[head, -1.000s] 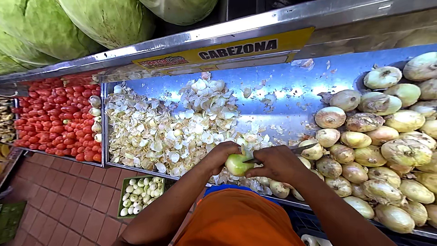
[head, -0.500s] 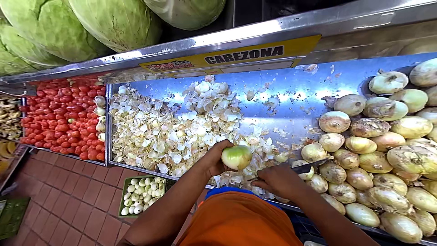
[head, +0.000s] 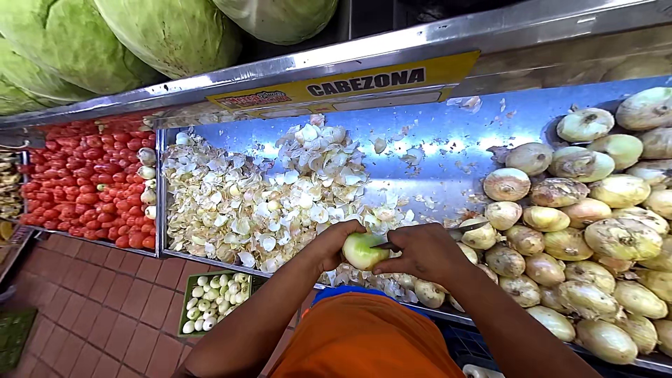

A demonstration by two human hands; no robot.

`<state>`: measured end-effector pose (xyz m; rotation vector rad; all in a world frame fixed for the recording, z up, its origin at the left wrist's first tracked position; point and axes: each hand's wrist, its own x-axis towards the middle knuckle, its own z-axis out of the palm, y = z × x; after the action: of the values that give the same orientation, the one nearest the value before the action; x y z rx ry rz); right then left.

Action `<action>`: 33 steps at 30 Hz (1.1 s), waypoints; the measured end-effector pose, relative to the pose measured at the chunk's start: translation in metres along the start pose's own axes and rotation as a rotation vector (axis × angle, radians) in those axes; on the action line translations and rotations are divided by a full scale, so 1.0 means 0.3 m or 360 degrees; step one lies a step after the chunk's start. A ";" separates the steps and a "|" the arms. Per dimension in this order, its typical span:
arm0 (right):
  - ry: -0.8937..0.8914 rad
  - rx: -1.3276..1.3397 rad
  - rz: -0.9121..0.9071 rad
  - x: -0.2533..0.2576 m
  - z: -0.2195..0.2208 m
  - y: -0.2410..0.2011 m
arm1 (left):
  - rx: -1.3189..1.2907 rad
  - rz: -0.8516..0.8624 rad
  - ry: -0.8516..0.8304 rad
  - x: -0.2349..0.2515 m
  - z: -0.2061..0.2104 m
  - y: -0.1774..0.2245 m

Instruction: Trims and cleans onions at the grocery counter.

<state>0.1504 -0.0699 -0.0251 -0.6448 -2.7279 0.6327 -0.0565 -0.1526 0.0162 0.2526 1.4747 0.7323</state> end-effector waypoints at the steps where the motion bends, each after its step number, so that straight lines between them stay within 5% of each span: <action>1: 0.0046 0.0001 -0.0038 -0.004 0.011 0.003 | 0.0006 -0.0012 -0.0007 -0.002 -0.001 -0.001; 15: -0.0178 0.0048 -0.0291 -0.067 0.046 -0.022 | -0.0137 -0.0094 -0.0104 0.028 -0.058 -0.030; 22: 0.0006 -0.0008 0.0006 -0.027 0.014 -0.019 | 0.0068 -0.0033 0.0015 0.003 -0.020 -0.005; 33: -0.0033 -0.0024 -0.0218 -0.053 0.068 -0.026 | 0.0039 -0.0079 0.0014 0.006 -0.045 0.006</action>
<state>0.1542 -0.0909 -0.0416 -0.4524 -2.7688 0.5898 -0.0700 -0.1539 0.0141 0.2309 1.4939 0.6765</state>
